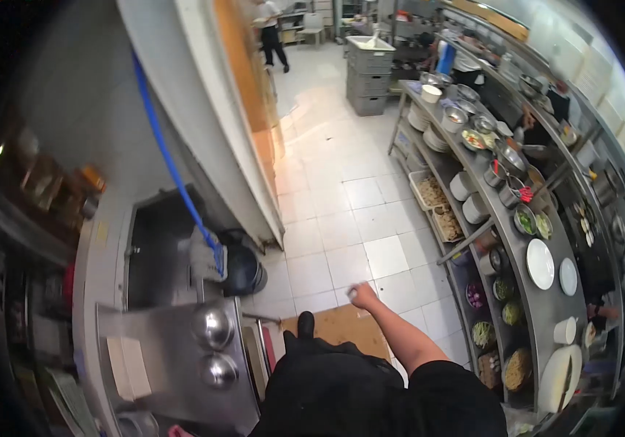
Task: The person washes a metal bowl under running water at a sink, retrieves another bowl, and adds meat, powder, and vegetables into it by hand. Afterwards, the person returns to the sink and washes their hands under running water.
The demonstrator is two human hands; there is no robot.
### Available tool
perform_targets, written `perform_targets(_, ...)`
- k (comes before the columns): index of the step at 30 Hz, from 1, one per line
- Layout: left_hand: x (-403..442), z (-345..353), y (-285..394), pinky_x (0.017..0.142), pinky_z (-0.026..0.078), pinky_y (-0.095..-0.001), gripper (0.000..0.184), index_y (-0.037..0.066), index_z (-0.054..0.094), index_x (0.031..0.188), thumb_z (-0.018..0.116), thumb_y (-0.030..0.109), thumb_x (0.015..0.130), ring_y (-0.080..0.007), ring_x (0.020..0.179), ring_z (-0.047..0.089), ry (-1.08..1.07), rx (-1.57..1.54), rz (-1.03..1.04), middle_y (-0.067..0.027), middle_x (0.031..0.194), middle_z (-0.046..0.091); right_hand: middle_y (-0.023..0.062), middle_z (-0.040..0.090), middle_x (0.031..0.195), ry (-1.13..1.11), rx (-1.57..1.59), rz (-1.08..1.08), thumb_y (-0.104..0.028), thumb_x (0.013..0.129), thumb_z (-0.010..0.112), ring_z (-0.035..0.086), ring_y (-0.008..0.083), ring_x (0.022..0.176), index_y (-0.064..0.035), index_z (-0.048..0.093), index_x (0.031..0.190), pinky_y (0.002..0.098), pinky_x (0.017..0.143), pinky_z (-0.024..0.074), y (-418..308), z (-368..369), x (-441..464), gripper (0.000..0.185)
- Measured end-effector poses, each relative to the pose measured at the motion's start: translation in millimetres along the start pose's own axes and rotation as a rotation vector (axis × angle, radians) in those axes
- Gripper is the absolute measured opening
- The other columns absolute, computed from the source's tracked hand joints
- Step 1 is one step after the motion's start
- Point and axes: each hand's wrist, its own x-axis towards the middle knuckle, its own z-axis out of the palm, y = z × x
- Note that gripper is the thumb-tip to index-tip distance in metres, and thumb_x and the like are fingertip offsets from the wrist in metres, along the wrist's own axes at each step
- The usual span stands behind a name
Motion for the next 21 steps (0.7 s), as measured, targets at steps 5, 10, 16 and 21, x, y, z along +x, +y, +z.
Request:
perform_targets(5, 127, 196, 226, 0.076, 0.042, -0.0267, 0.007, 0.004, 0.058, 0.086, 0.052, 0.007, 0.085, -0.0174, 0.082, 0.052, -0.600, -0.892, 0.537, -0.0077, 0.092, 0.056, 0.0154, 0.071, 0.089, 0.026, 0.120, 0.603, -0.024, 0.066, 0.063, 0.067, 0.0321, 0.085, -0.0114, 0.075, 0.084, 0.0401, 0.079, 0.0529, 157, 5, -89, 0.024)
perform_targets(10, 62, 268, 504, 0.086, 0.044, -0.0314, 0.016, 0.001, 0.060, 0.104, 0.056, 0.007, 0.089, -0.0215, 0.091, 0.056, -1.214, -0.926, 0.838, -0.0085, 0.100, 0.058, 0.0142, 0.070, 0.095, 0.215, 0.420, 0.941, -0.027, 0.065, 0.064, 0.066, 0.0301, 0.086, -0.0114, 0.074, 0.089, 0.0405, 0.076, 0.0528, 193, 4, -170, 0.030)
perform_targets(16, -62, 278, 741, 0.099, 0.041, -0.0327, 0.035, 0.002, 0.058, 0.122, 0.061, 0.011, 0.088, -0.0240, 0.113, 0.056, -1.417, -0.638, 1.630, -0.0137, 0.120, 0.061, 0.0038, 0.070, 0.093, 0.570, 0.977, 1.148, -0.030, 0.082, 0.065, 0.063, 0.0185, 0.083, -0.0137, 0.072, 0.089, 0.0356, 0.068, 0.0490, 139, -84, -224, 0.019)
perform_targets(21, -189, 376, 816, 0.101, 0.041, -0.0385, 0.035, 0.005, 0.057, 0.127, 0.048, 0.026, 0.100, -0.0239, 0.120, 0.054, -2.153, -0.487, 1.010, -0.0118, 0.128, 0.058, 0.0030, 0.068, 0.108, 0.730, 1.245, 0.790, -0.025, 0.087, 0.061, 0.062, 0.0204, 0.102, -0.0124, 0.069, 0.097, 0.0426, 0.082, 0.0489, 124, -207, -232, 0.018)
